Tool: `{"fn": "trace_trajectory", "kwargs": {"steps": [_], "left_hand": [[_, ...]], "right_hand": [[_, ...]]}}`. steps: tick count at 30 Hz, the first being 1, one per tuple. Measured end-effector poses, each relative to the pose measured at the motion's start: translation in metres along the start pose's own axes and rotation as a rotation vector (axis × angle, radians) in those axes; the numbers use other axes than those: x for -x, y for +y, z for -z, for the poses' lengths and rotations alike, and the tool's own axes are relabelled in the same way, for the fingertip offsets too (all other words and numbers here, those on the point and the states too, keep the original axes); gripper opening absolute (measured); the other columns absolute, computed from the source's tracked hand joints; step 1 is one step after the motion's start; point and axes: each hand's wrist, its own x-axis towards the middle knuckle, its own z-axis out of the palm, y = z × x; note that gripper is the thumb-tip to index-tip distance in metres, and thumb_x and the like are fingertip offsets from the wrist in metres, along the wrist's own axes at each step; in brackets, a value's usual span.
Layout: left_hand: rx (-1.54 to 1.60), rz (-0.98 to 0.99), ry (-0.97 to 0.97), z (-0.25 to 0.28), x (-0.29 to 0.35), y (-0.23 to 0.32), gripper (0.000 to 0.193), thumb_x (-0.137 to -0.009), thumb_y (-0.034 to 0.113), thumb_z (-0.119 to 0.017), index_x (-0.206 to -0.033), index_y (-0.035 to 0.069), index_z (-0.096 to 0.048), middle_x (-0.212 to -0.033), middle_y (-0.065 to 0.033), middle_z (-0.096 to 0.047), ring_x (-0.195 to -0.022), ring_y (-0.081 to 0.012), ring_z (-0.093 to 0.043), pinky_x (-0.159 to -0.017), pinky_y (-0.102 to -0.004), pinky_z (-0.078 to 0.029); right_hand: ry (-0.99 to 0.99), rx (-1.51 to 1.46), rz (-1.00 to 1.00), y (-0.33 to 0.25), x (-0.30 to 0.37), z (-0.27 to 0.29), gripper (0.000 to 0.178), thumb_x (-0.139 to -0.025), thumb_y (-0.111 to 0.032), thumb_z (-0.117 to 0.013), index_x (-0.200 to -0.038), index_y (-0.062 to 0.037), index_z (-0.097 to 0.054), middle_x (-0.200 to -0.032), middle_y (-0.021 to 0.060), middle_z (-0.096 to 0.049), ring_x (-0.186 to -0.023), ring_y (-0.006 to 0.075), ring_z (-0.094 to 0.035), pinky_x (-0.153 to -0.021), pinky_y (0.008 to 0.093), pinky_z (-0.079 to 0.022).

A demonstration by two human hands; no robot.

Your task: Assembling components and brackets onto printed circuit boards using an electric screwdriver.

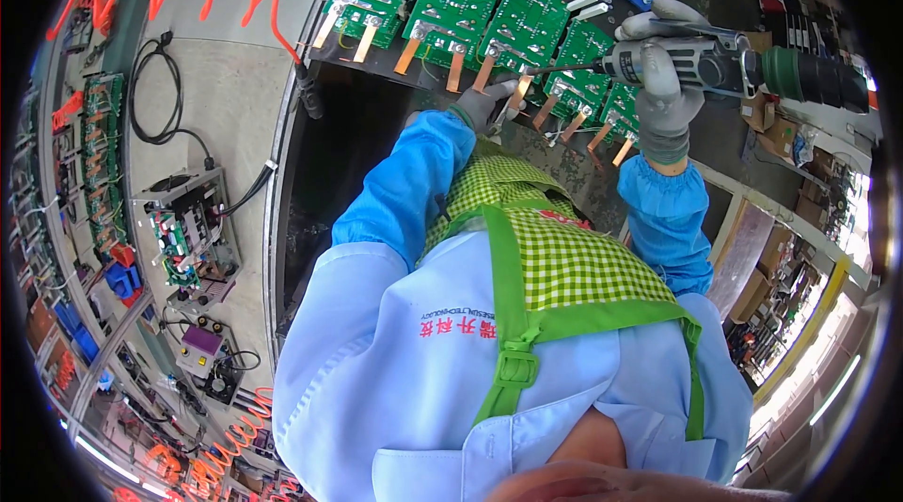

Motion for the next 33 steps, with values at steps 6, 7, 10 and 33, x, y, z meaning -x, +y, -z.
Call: {"fn": "trace_trajectory", "kwargs": {"steps": [6,7,10,33], "left_hand": [[0.119,-0.068,0.101,-0.001,-0.001,-0.010,0.025,-0.082,0.014,-0.063,-0.105,0.005,-0.061,-0.089,-0.0078,-0.064,-0.073,-0.0156,-0.063,-0.054,-0.0267,-0.051],[0.136,-0.094,0.165,-0.001,0.001,-0.012,0.024,-0.082,0.014,-0.063,-0.104,0.005,-0.062,-0.089,-0.0082,-0.064,-0.073,-0.0160,-0.063,-0.055,-0.0270,-0.051],[0.118,0.023,0.077,0.002,-0.003,-0.002,0.027,-0.083,0.015,-0.062,-0.107,0.005,-0.060,-0.089,-0.0097,-0.064,-0.074,-0.0171,-0.063,-0.055,-0.0273,-0.051],[0.195,-0.054,-0.068,-0.015,0.005,-0.014,0.033,-0.085,0.035,-0.060,-0.107,0.012,-0.055,-0.083,-0.0097,-0.062,-0.055,-0.0104,-0.055,-0.040,-0.0217,-0.042]], "right_hand": [[-0.045,-0.043,0.052,0.000,-0.003,0.001,0.045,-0.074,-0.013,-0.057,-0.114,0.0058,-0.046,-0.088,0.0126,-0.061,-0.078,0.0199,-0.059,-0.069,0.0315,-0.049],[-0.023,-0.037,0.028,-0.003,0.000,-0.001,0.045,-0.074,-0.013,-0.056,-0.114,0.0056,-0.046,-0.088,0.0123,-0.061,-0.078,0.0198,-0.059,-0.070,0.0317,-0.049],[-0.019,-0.004,0.079,0.002,0.001,0.004,0.044,-0.075,-0.012,-0.056,-0.113,0.0054,-0.046,-0.088,0.0122,-0.061,-0.078,0.0196,-0.059,-0.071,0.0323,-0.049],[-0.002,-0.011,0.065,0.000,0.005,-0.001,0.045,-0.076,-0.016,-0.058,-0.114,0.0036,-0.046,-0.088,0.0119,-0.061,-0.078,0.0191,-0.058,-0.071,0.0323,-0.050]]}}
